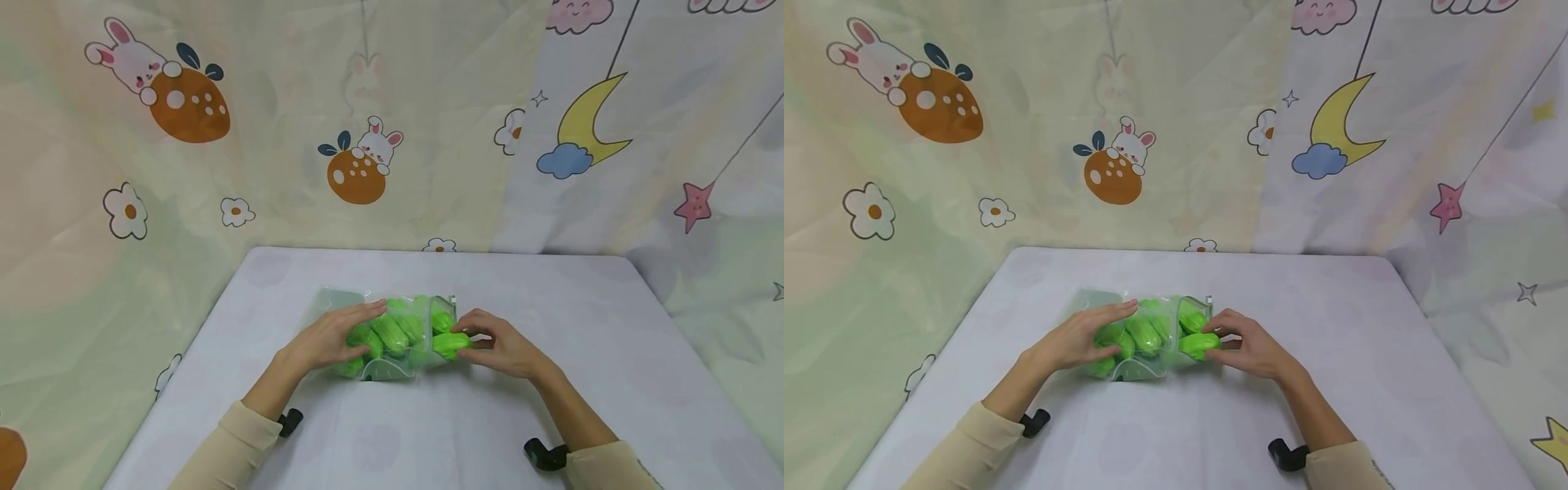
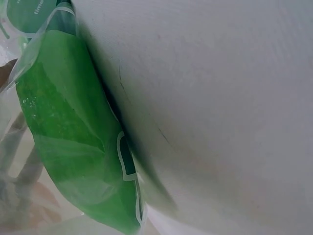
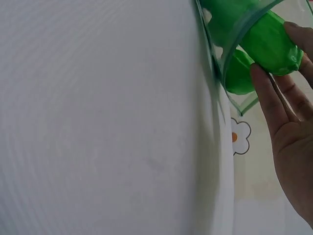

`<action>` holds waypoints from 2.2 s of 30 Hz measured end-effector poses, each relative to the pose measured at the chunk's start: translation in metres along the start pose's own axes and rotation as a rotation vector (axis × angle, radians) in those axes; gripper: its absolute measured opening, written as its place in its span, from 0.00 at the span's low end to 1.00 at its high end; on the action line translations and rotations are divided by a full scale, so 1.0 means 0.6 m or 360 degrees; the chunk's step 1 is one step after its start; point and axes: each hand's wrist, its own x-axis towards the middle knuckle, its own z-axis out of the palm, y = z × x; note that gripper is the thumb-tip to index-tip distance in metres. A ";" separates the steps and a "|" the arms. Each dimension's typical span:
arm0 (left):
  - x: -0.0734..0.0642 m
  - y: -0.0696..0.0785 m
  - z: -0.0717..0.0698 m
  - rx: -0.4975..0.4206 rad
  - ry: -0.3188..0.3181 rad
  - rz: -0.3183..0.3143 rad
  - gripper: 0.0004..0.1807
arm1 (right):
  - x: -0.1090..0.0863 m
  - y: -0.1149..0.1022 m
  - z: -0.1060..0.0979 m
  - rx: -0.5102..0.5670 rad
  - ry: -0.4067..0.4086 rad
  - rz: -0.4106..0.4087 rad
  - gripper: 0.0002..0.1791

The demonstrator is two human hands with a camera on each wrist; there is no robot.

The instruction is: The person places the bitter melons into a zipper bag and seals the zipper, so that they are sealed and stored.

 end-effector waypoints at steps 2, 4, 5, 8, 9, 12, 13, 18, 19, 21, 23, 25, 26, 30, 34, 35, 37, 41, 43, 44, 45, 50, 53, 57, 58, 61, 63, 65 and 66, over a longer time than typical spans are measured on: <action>0.001 0.000 0.000 0.0005 0.0002 0.0001 0.43 | 0.001 0.004 0.003 0.0010 0.0007 -0.0035 0.19; 0.001 0.001 0.001 0.0010 0.0002 0.0000 0.43 | 0.003 0.006 0.006 -0.0009 0.0014 -0.0053 0.19; 0.001 0.001 0.001 0.0012 0.0001 -0.0004 0.43 | 0.003 0.007 0.009 -0.0025 0.0016 -0.0058 0.19; 0.000 0.002 0.002 0.0016 0.0001 -0.0006 0.43 | 0.005 0.008 0.015 -0.0048 0.0027 -0.0040 0.19; 0.000 0.003 0.002 0.0017 0.0002 -0.0003 0.43 | 0.005 0.008 0.017 -0.0050 0.0028 -0.0031 0.19; 0.000 0.005 0.003 0.0025 0.0009 0.0010 0.43 | 0.006 0.007 0.023 -0.0040 0.0021 -0.0018 0.19; 0.001 0.005 0.004 0.0027 0.0009 0.0014 0.43 | 0.006 0.007 0.024 -0.0041 0.0017 -0.0025 0.19; 0.003 0.007 0.004 0.0030 0.0002 0.0019 0.43 | 0.007 0.004 0.028 -0.0045 0.0007 -0.0043 0.17; 0.003 0.007 0.003 0.0028 -0.0002 0.0019 0.43 | 0.007 0.002 0.029 -0.0048 0.0005 -0.0037 0.17; 0.004 0.007 0.003 0.0027 -0.0009 0.0018 0.43 | 0.007 -0.001 0.029 -0.0066 -0.0005 0.0002 0.16; 0.005 0.008 0.003 0.0024 -0.0015 0.0016 0.43 | 0.008 -0.005 0.029 -0.0099 -0.0022 0.0044 0.15; 0.006 0.008 0.003 0.0019 -0.0017 0.0012 0.42 | 0.008 -0.009 0.030 -0.0141 -0.0033 0.0079 0.15; 0.006 0.009 0.003 0.0017 -0.0017 0.0011 0.42 | 0.009 -0.011 0.030 -0.0159 -0.0035 0.0092 0.14; 0.007 0.011 0.002 0.0006 -0.0022 0.0000 0.42 | 0.007 -0.016 0.033 -0.0165 -0.0011 0.0109 0.14; 0.006 0.011 0.002 0.0018 -0.0014 -0.0004 0.42 | 0.003 -0.020 0.036 -0.0182 0.0091 0.0081 0.12; 0.006 0.011 0.003 0.0022 -0.0009 -0.0002 0.41 | 0.001 -0.021 0.037 -0.0189 0.0122 0.0072 0.11; 0.006 0.011 0.003 0.0026 0.0013 0.0010 0.39 | -0.002 -0.025 0.038 -0.0206 0.0171 0.0046 0.09; 0.009 0.010 -0.001 0.0015 0.0077 0.0031 0.33 | -0.004 -0.040 0.041 -0.0163 0.0166 0.0017 0.04; 0.013 0.010 -0.003 0.0004 0.0111 0.0038 0.30 | -0.005 -0.047 0.044 -0.0116 0.0123 0.0019 0.04; 0.015 0.010 -0.003 0.0000 0.0125 0.0038 0.29 | -0.005 -0.050 0.045 -0.0093 0.0098 0.0029 0.04; 0.018 0.011 -0.004 -0.0008 0.0136 0.0038 0.28 | -0.006 -0.053 0.047 -0.0070 0.0072 0.0036 0.05; 0.033 0.012 -0.017 -0.0020 0.0118 -0.0001 0.26 | -0.005 -0.062 0.064 -0.0022 -0.0093 0.0084 0.11; 0.045 0.011 -0.030 -0.0079 0.0060 -0.0091 0.26 | -0.001 -0.065 0.074 -0.0022 -0.0180 0.0145 0.15; 0.062 -0.001 -0.047 -0.0180 -0.0003 -0.0301 0.24 | 0.005 -0.072 0.092 -0.0055 -0.0241 0.0227 0.22; 0.066 -0.005 -0.050 -0.0202 -0.0011 -0.0342 0.24 | 0.006 -0.075 0.098 -0.0061 -0.0247 0.0241 0.24; 0.082 -0.013 -0.054 -0.0260 -0.0031 -0.0410 0.24 | 0.005 -0.079 0.114 -0.0071 -0.0243 0.0284 0.27; 0.095 -0.013 -0.057 -0.0278 -0.0051 -0.0415 0.25 | 0.005 -0.079 0.121 -0.0047 -0.0230 0.0289 0.28; 0.112 -0.008 -0.060 -0.0275 -0.0089 -0.0409 0.24 | 0.002 -0.078 0.124 -0.0012 -0.0216 0.0288 0.28; 0.121 -0.004 -0.061 -0.0269 -0.0110 -0.0404 0.24 | 0.002 -0.077 0.124 0.0009 -0.0214 0.0284 0.27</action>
